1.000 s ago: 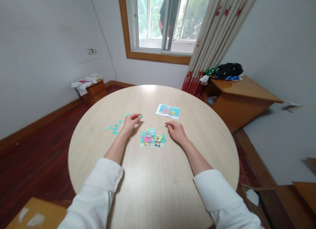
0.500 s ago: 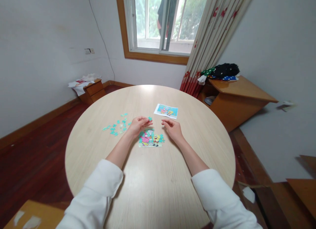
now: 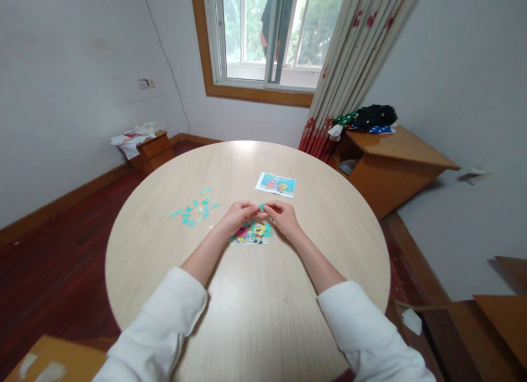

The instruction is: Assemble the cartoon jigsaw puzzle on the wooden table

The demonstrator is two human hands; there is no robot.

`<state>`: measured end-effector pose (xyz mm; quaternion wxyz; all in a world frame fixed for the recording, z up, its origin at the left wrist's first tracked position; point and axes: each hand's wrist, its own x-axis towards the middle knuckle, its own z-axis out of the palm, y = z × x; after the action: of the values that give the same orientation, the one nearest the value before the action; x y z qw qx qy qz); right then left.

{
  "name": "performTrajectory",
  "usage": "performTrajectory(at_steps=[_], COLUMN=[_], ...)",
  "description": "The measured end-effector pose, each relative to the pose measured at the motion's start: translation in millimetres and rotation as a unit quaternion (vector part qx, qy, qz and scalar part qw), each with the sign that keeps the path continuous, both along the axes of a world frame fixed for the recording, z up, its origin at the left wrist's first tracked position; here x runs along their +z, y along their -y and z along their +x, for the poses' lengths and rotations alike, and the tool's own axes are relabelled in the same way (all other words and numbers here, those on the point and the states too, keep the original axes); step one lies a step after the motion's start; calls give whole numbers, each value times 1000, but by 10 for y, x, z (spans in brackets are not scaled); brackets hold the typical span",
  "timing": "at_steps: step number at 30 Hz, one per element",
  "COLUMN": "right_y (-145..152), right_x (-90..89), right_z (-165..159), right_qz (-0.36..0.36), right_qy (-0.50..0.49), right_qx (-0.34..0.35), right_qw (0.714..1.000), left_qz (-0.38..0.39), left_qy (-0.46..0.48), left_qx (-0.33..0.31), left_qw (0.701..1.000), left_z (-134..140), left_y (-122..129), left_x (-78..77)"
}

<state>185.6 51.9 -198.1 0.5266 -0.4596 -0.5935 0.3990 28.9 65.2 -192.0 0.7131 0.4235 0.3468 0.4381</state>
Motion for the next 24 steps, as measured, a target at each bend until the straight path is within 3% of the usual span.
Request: performTrajectory(at_steps=[10,17,24], right_y=[-69,-39,-15], right_x=[-79,-149,-83], right_z=[42,60,122], right_qz=[-16,-18,-12], right_qy=[-18,50,139], right_qx=[-20,32,46], right_qw=[1000,998,989], left_qz=[-60,-92,-119], left_qy=[17,53,78], left_qx=[72,82,77], left_qw=[995,991,987], left_z=[-117,-160,-200], left_y=[-80,-113,-144], left_x=[37,23,-19])
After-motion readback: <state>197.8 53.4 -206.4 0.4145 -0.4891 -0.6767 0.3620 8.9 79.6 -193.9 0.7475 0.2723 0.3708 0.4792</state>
